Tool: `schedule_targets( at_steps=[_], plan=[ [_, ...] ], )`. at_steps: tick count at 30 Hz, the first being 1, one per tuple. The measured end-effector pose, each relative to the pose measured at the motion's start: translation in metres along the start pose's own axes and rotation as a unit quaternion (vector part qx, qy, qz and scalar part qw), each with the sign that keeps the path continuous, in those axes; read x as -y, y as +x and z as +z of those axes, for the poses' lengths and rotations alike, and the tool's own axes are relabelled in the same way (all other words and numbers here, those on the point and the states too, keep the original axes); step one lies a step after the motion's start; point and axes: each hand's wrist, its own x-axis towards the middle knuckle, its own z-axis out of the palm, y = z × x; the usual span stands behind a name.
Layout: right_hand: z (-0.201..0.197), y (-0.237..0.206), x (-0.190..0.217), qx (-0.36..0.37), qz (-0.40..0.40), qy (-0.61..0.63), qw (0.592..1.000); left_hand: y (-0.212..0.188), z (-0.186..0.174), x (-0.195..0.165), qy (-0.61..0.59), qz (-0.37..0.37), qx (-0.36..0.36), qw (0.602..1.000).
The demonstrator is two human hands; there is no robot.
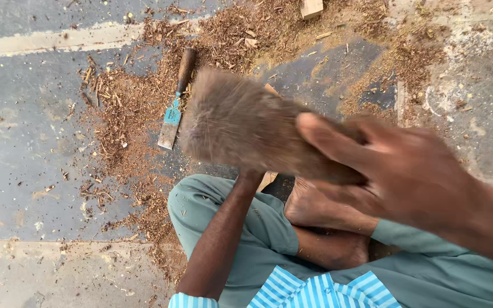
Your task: The person sits cross-legged on the floor shaping small wooden pieces, holding a chisel or wooden part against their foot and striking it with a wooden mallet. They reposition the wood pieces, use a hand plane body, and continue tapping and fitting the parts together amid wood shavings.
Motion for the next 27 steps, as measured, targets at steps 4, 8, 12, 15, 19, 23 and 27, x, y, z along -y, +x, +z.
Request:
schedule_targets(
  at_steps=[4,8,12,15,19,23,27],
  plan=[
    [-0.012,0.007,0.011,0.053,0.051,0.014,0.997,-0.007,0.004,0.012,-0.016,-0.011,-0.01,1.0],
    [0.009,-0.006,0.006,-0.206,-0.101,0.126,0.965,-0.02,0.001,0.015,-0.067,-0.065,0.004,0.996],
    [0.023,-0.009,-0.003,0.085,0.063,0.024,0.994,-0.023,-0.003,0.012,0.038,0.04,0.03,0.998],
    [0.023,-0.022,-0.005,-0.122,-0.035,0.096,0.987,-0.019,-0.002,0.003,0.042,-0.05,0.056,0.996],
    [0.039,-0.032,-0.008,-0.161,-0.077,0.193,0.965,-0.015,-0.008,-0.021,0.087,0.005,0.074,0.993],
    [0.093,-0.058,-0.04,-0.074,0.094,0.142,0.983,-0.019,-0.026,-0.048,0.071,0.084,0.108,0.988],
    [0.162,-0.123,-0.072,-0.065,0.354,0.354,0.863,-0.008,-0.023,-0.064,0.062,-0.027,0.101,0.993]
  ],
)
